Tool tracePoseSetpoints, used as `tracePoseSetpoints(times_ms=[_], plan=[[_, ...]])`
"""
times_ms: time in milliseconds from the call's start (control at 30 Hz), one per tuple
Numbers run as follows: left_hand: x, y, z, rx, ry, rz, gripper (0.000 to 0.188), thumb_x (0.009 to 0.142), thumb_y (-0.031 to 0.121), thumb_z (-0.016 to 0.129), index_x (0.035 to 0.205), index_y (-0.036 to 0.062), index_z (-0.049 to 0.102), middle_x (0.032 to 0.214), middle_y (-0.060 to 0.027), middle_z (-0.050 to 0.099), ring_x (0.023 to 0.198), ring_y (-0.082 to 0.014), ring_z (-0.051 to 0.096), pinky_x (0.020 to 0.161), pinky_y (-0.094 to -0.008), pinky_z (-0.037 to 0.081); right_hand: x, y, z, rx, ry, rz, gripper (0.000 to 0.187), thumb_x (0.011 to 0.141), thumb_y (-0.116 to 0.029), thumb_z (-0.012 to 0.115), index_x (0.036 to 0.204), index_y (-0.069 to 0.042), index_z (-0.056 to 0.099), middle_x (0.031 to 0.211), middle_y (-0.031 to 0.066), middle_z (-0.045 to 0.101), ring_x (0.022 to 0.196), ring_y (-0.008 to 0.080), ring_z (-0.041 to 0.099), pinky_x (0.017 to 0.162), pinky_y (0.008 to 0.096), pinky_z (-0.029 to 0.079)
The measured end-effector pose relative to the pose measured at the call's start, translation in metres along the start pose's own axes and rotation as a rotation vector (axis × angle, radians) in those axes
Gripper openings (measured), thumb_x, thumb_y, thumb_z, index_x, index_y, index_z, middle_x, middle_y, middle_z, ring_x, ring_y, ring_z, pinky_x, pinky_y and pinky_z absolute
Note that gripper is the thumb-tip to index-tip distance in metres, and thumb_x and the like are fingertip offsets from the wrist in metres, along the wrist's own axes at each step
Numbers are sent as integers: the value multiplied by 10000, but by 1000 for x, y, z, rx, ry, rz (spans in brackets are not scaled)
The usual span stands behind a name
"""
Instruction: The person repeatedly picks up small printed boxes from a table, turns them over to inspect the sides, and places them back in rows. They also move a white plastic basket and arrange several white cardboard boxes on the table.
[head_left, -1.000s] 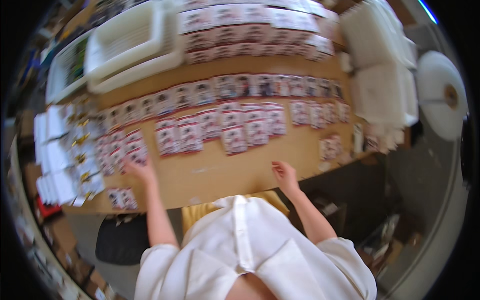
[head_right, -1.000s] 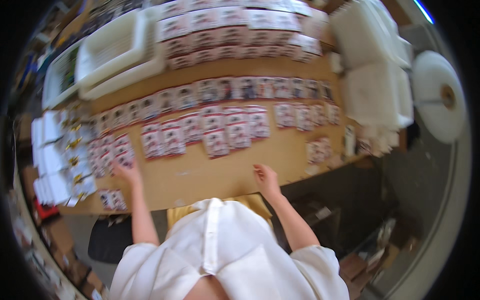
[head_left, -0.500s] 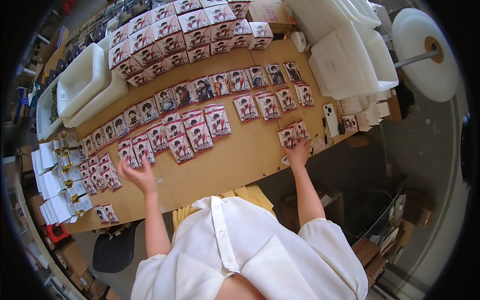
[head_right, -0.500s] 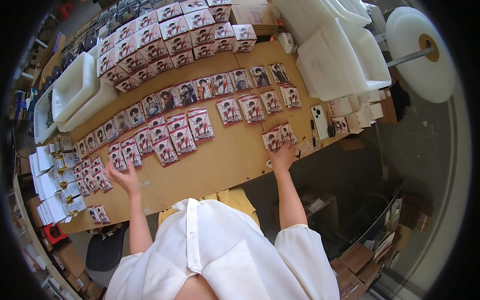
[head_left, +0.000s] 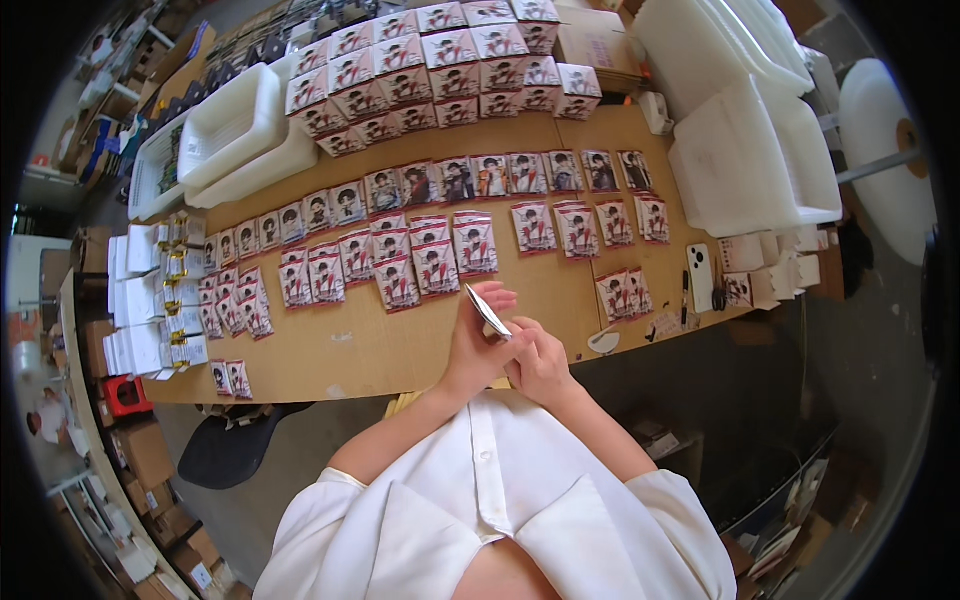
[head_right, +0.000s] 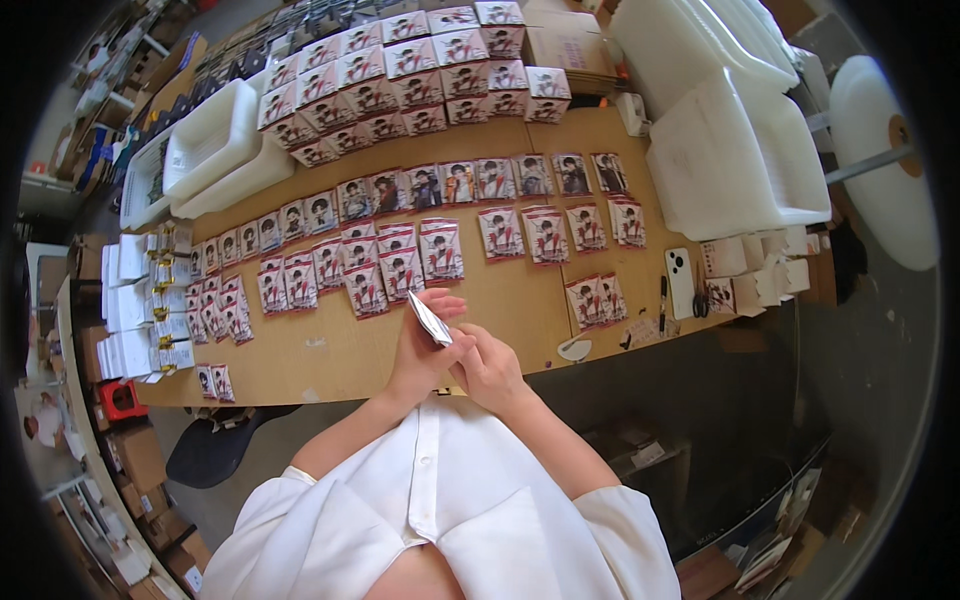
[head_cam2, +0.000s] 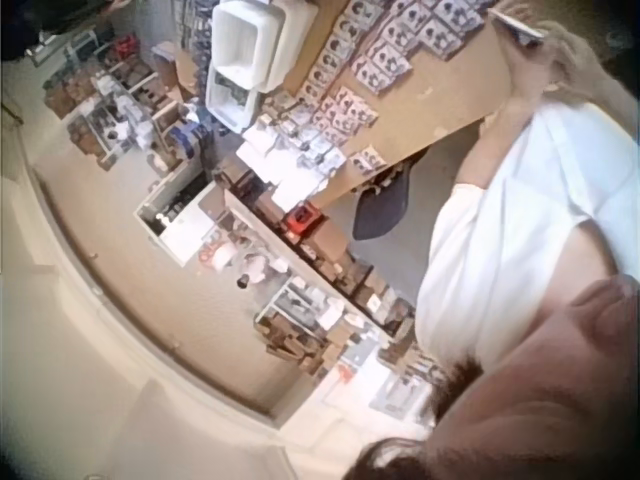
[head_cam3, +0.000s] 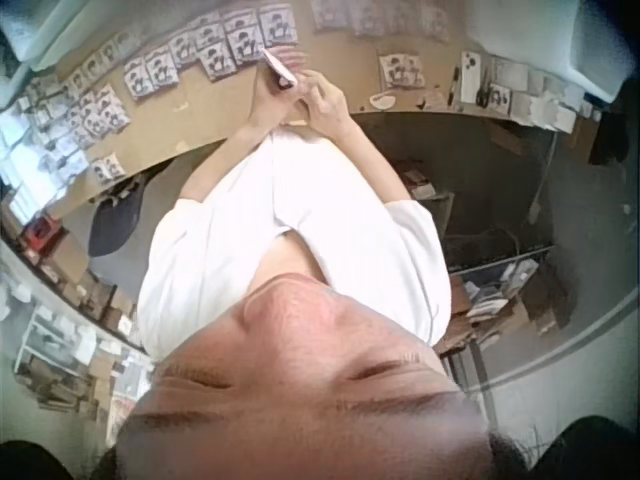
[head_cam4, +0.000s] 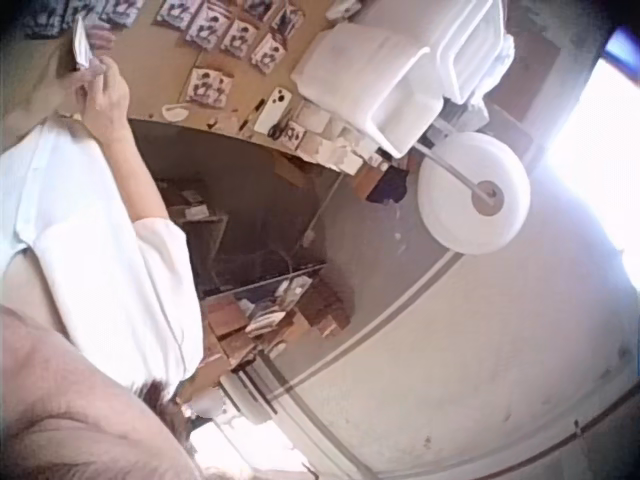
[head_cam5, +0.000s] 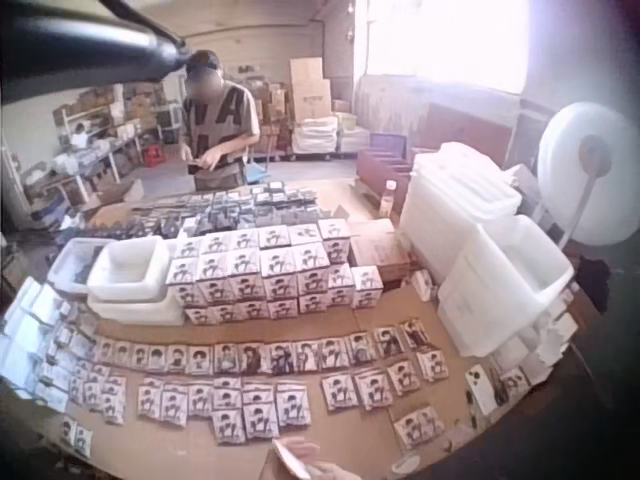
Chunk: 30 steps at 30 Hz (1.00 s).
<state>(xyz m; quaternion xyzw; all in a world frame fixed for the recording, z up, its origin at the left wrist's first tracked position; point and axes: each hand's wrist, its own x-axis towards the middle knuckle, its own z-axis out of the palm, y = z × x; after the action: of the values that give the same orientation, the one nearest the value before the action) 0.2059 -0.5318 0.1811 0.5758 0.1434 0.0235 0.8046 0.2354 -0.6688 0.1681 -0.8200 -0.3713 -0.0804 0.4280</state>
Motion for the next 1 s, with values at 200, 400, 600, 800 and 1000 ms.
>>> tracePoseSetpoints(times_ms=[200,400,600,800,1000], plan=[[1,29,-35,460,119,348,648,621,90,860,1162,66,505,1123,-72,559,1050,-202,564,890,-329,498,29,-13,-29,338,44,243,272,832,-6,656,1096,8,589,1065,127,563,875,224,610,774,316,505],[-6,37,-51,766,153,560,619,561,108,868,1095,56,559,1061,-112,599,1025,-329,558,905,-428,457,70,-49,-27,410,-68,98,258,753,66,710,987,-36,671,1033,116,563,838,225,602,719,313,523],[-9,44,-59,908,178,598,608,564,81,843,1106,55,571,1072,-116,594,1054,-342,544,929,-447,442,77,-56,-9,88,18,-33,239,677,15,746,898,-69,706,946,82,579,767,209,581,629,314,509],[-14,44,-64,1102,151,610,654,558,85,832,1158,62,571,1119,-111,572,1106,-341,515,936,-457,428,71,-57,8,130,5,83,186,663,11,760,825,-41,686,916,78,592,748,203,595,605,312,517],[-16,44,-66,1157,106,576,696,599,128,836,1217,89,520,1204,-110,517,1152,-339,489,953,-465,402,63,-48,20,358,-19,239,114,722,71,719,807,16,667,1008,117,620,829,214,675,687,297,580]])
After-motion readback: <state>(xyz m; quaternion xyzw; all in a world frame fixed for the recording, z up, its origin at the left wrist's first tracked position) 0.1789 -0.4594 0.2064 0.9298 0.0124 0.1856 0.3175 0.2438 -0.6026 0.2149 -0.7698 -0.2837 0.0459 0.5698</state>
